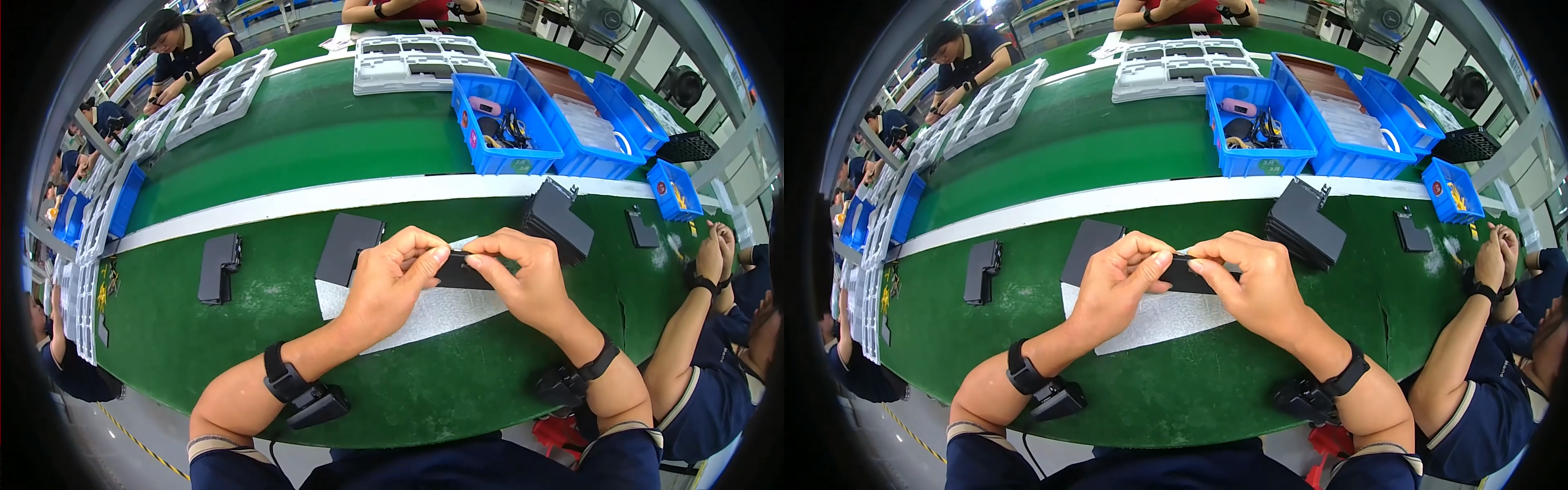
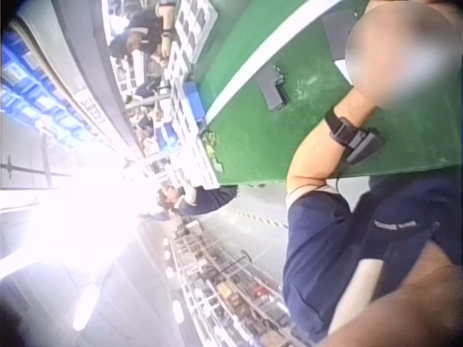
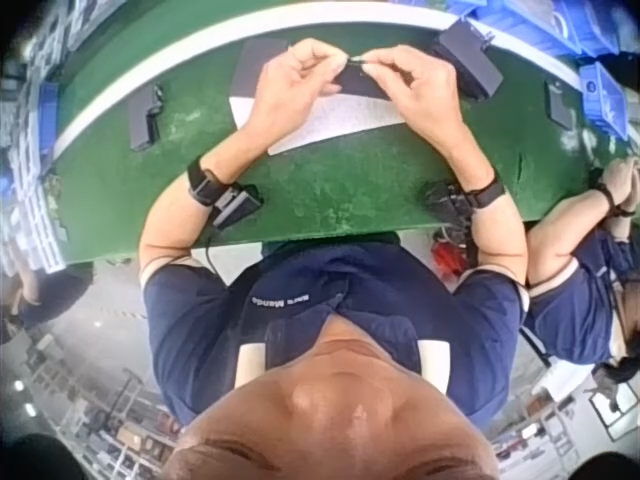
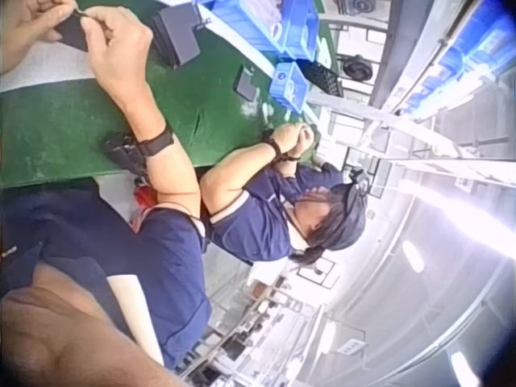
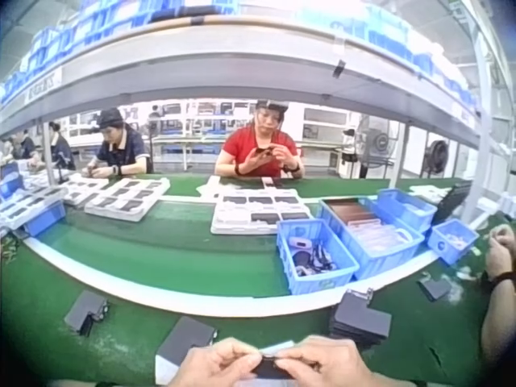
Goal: The recorder is assembling small plastic housing components by inserting parts and snapping them together on an assembly line.
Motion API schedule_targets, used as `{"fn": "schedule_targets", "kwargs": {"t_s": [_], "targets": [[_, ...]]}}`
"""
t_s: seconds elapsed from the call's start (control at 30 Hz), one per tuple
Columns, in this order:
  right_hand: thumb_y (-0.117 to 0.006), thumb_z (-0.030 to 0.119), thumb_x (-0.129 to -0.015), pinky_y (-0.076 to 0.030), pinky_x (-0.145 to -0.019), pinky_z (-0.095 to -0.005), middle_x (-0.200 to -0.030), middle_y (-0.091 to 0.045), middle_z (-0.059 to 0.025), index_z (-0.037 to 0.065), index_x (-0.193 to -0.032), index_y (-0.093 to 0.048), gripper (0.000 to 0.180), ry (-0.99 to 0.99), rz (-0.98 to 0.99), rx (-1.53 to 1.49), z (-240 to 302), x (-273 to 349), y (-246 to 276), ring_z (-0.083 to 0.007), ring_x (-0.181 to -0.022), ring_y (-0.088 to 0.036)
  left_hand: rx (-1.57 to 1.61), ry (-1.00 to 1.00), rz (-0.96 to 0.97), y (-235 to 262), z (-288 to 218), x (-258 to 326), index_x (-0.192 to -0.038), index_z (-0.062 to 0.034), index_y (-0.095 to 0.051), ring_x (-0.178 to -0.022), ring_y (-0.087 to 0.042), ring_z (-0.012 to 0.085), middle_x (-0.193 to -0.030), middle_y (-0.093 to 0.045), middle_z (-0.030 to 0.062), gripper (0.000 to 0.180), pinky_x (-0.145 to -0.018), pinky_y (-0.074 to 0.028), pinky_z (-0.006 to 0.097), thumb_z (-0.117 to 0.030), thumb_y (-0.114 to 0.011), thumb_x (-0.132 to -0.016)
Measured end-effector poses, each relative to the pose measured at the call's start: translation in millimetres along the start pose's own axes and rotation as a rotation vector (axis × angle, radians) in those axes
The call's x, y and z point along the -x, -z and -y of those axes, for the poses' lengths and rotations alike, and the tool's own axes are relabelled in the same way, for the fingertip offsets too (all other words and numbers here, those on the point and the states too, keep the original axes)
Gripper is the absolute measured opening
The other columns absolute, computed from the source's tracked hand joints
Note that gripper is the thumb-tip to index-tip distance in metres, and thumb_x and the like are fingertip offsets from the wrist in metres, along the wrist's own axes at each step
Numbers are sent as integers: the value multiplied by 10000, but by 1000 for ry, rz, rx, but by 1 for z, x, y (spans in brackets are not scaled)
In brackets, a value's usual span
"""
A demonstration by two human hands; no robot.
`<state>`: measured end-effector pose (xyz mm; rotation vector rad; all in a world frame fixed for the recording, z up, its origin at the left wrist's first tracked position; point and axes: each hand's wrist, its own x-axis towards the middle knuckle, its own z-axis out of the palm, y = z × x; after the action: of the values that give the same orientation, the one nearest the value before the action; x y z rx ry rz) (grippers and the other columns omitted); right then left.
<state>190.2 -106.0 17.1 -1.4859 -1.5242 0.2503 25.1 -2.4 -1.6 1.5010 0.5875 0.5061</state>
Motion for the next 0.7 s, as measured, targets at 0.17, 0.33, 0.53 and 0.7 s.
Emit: {"fn": "schedule_targets", "kwargs": {"t_s": [0.17, 0.33, 0.53, 0.7], "targets": [[-711, 53, -810, -510, -678, -254, -835, -709, -94, -14, -947, -710, 152, -240, 147, -226, -12, 1, 6, -106, -751, -642, -12, -50, 55, 5, 1, -1, -1048, -5, -634, -841, -600, 64, -921, -643, 28, 199, -712, -558, 242, -156, -644, -920], [-715, 42, -797, -497, -643, -279, -816, -708, -90, -11, -912, -714, 127, -239, 110, -169, -11, 2, 1, -120, -703, -631, 46, -20, 92, 6, -1, -3, -982, -5, -669, -800, -598, 55, -905, -650, 20, 158, -652, -548, 214, -137, -677, -895], [-707, 23, -770, -483, -609, -333, -743, -673, -126, -11, -893, -710, 127, 150, -92, 149, -11, 6, -17, -254, -687, -631, -17, -43, 5, 1, -3, -1, -1005, -15, -670, -797, -599, 47, -906, -660, 25, 180, -629, -546, 208, -156, -682, -893], [-686, -1, -767, -472, -648, -356, -769, -673, -120, -18, -926, -697, 161, 180, -98, 203, -5, 9, -22, -253, -719, -631, -117, -61, -48, 0, -5, 1, -979, -8, -681, -750, -598, 42, -840, -671, 27, 175, -612, -532, 203, -160, -683, -894]]}}
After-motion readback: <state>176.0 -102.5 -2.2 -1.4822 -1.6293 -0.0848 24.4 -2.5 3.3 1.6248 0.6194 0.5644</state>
